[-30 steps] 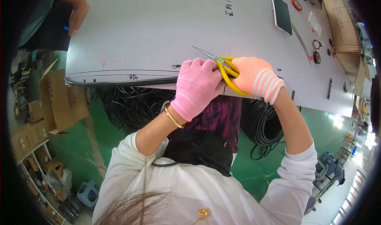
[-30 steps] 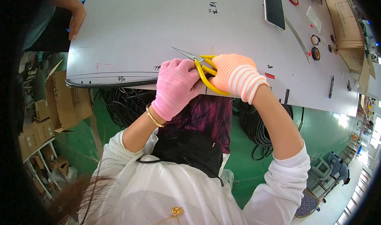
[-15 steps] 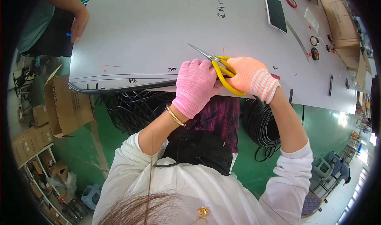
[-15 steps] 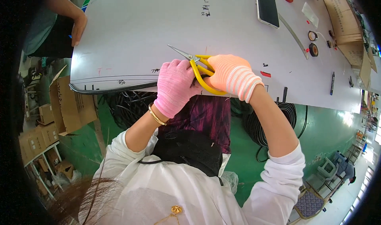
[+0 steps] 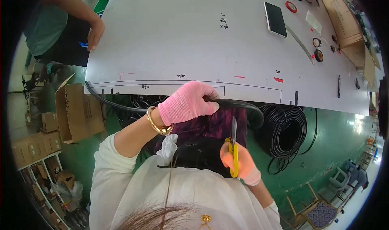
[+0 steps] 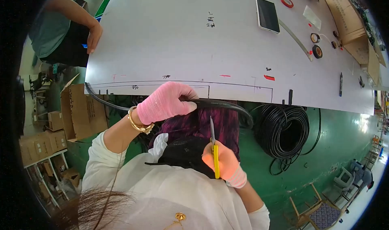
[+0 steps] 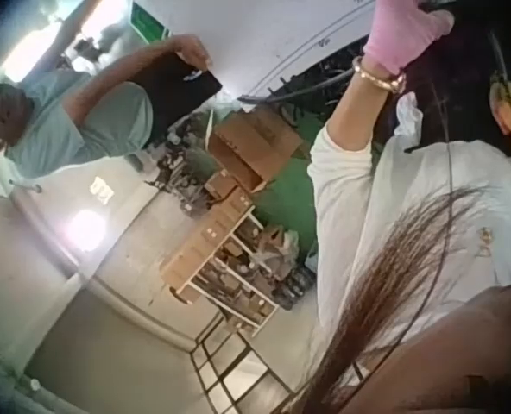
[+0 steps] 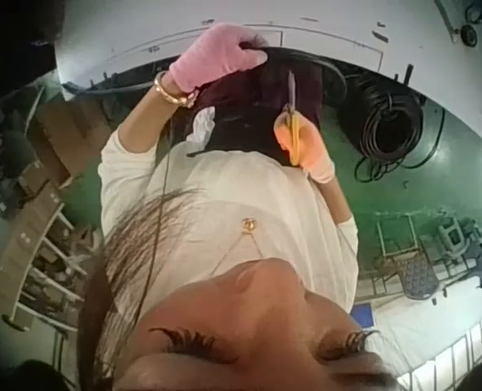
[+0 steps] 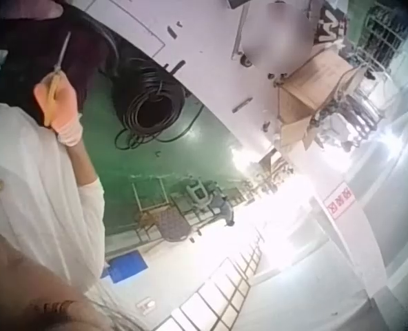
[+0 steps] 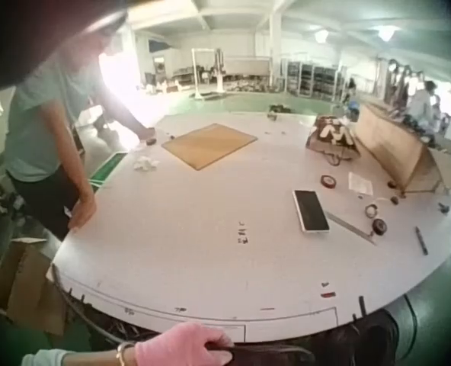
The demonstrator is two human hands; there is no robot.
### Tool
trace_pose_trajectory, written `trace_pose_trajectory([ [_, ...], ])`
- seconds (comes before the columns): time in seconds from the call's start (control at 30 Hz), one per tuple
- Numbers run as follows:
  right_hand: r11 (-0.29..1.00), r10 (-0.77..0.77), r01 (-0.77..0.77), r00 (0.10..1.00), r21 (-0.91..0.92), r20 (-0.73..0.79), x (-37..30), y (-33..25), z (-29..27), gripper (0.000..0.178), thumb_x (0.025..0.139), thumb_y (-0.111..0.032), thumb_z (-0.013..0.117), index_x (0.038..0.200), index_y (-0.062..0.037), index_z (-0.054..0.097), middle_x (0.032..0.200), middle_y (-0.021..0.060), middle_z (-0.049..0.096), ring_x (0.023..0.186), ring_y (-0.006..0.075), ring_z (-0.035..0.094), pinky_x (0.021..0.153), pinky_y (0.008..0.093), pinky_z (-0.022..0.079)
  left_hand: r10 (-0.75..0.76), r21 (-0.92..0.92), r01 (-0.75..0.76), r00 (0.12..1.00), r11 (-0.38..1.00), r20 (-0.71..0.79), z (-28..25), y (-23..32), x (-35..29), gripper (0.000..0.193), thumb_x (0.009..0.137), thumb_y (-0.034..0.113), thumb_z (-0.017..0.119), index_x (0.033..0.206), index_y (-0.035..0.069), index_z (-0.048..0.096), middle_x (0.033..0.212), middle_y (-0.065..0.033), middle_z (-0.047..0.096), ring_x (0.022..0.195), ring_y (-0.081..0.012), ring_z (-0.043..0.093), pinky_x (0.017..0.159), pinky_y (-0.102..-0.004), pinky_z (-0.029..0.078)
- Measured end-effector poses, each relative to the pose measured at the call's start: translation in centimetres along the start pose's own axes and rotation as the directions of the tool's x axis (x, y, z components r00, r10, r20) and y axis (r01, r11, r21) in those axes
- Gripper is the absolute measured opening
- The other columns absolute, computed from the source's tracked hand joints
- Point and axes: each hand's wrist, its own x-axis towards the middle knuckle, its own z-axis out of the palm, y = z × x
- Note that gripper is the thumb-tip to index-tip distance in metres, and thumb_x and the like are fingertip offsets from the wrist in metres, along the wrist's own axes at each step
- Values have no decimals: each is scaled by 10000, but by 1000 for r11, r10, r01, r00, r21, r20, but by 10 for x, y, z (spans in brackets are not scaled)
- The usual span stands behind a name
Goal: Cutting sections of thick black cable using yellow handled scissors on a large white table.
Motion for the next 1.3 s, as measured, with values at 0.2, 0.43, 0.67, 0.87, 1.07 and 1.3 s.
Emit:
trace_pose_trajectory([
  [0.2, 995, -52, 39, 988, -90, -149, 23, 54, 27, 363, 946, -303, 661, 1089, -35, 463, 900, 55, 524, 813, 195, 544, 802, 275, 461, -12, -4, 12, 999, 1000, 34, 11, 7, -16, 196, 791, 142, 680, 904, -16, 699, 643, -38, 560, 627, -95, 496, 605, -277, 450],
  [0.43, 993, -56, 20, 950, -117, -308, 29, 27, 42, 351, 1073, -344, 428, 1007, -25, 561, 835, 30, 552, 712, 140, 587, 688, 218, 519, 18, -9, -18, 999, 1000, 28, 20, 6, -27, 191, 799, 146, 683, 900, -15, 701, 637, -36, 581, 603, -96, 530, 593, -272, 464],
  [0.67, 933, -184, 88, 950, -348, -254, 28, 40, 37, 375, 919, -321, 689, 1015, -40, 461, 877, 98, 592, 747, 310, 616, 681, 346, 504, -66, -96, 75, 994, 993, 90, 19, 11, -26, 160, 812, 120, 676, 875, -25, 689, 622, -17, 581, 565, -78, 535, 550, -253, 456],
  [0.87, 882, -331, 186, 898, -433, -289, 34, 51, 41, 260, 948, -233, 637, 989, -36, 473, 846, 109, 586, 726, 343, 595, 647, 361, 483, -21, -58, 25, 997, 998, 71, 19, 5, -23, 161, 821, 120, 676, 877, -31, 688, 622, -19, 582, 561, -79, 548, 542, -255, 459],
  [1.07, 924, -266, 142, 907, -355, -327, 32, 46, 43, 230, 953, -225, 627, 964, -30, 505, 782, 143, 582, 693, 392, 580, 627, 381, 476, -78, -130, 90, 992, 987, 102, 14, 10, -22, 140, 810, 91, 689, 857, -35, 652, 631, -29, 578, 559, -83, 552, 544, -254, 467],
  [1.3, 953, -144, 42, 934, -302, -327, 23, 30, 46, 271, 953, -277, 649, 942, -40, 519, 740, 148, 563, 673, 384, 569, 609, 385, 458, 5, -308, 67, 974, 949, 227, 13, 10, -18, 391, 804, -15, 595, 1196, -12, 582, 893, -72, 651, 586, -76, 523, 534, -239, 461],
])
